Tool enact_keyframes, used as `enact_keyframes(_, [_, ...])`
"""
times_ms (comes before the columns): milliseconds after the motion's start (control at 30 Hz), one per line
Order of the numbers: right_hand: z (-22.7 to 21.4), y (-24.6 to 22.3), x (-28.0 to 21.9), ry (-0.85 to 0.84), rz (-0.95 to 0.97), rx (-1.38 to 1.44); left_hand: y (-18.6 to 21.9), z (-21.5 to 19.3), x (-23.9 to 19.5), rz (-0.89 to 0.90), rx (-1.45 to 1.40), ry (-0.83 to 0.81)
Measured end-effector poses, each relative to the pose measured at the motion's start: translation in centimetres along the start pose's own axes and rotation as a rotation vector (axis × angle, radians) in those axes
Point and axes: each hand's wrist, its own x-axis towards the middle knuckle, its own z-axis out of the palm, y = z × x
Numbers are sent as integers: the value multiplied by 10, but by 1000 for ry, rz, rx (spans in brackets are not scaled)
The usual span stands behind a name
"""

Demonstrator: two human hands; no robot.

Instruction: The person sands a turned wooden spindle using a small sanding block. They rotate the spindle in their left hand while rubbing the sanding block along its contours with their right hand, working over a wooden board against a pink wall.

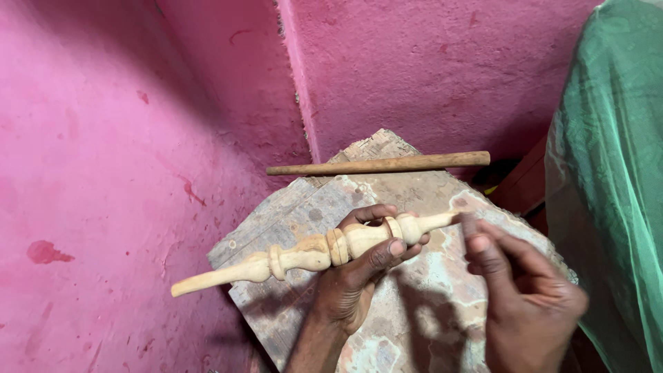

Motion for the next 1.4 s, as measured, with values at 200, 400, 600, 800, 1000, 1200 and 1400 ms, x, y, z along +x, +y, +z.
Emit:
enact_keyframes(200, [11,-18,-12,-108,-190,-167,-2,7,-4,-19,-2,11])
enact_keyframes(400, [1,-18,-8,-59,-166,-273,-13,16,-8,46,43,-40])
enact_keyframes(600, [6,-17,-13,-44,-151,-103,-7,10,-7,-38,149,-63])
enact_keyframes(800, [7,-17,-10,-49,-79,-138,-5,18,-6,-81,99,23])
enact_keyframes(1000, [7,-9,-8,-74,-134,-138,-6,19,-8,-59,47,128])
enact_keyframes(1200, [6,-9,-11,-27,-65,-263,-6,19,-9,-54,94,109])
enact_keyframes(1400, [5,-15,-5,-13,-102,-134,-5,20,-10,-86,130,46])
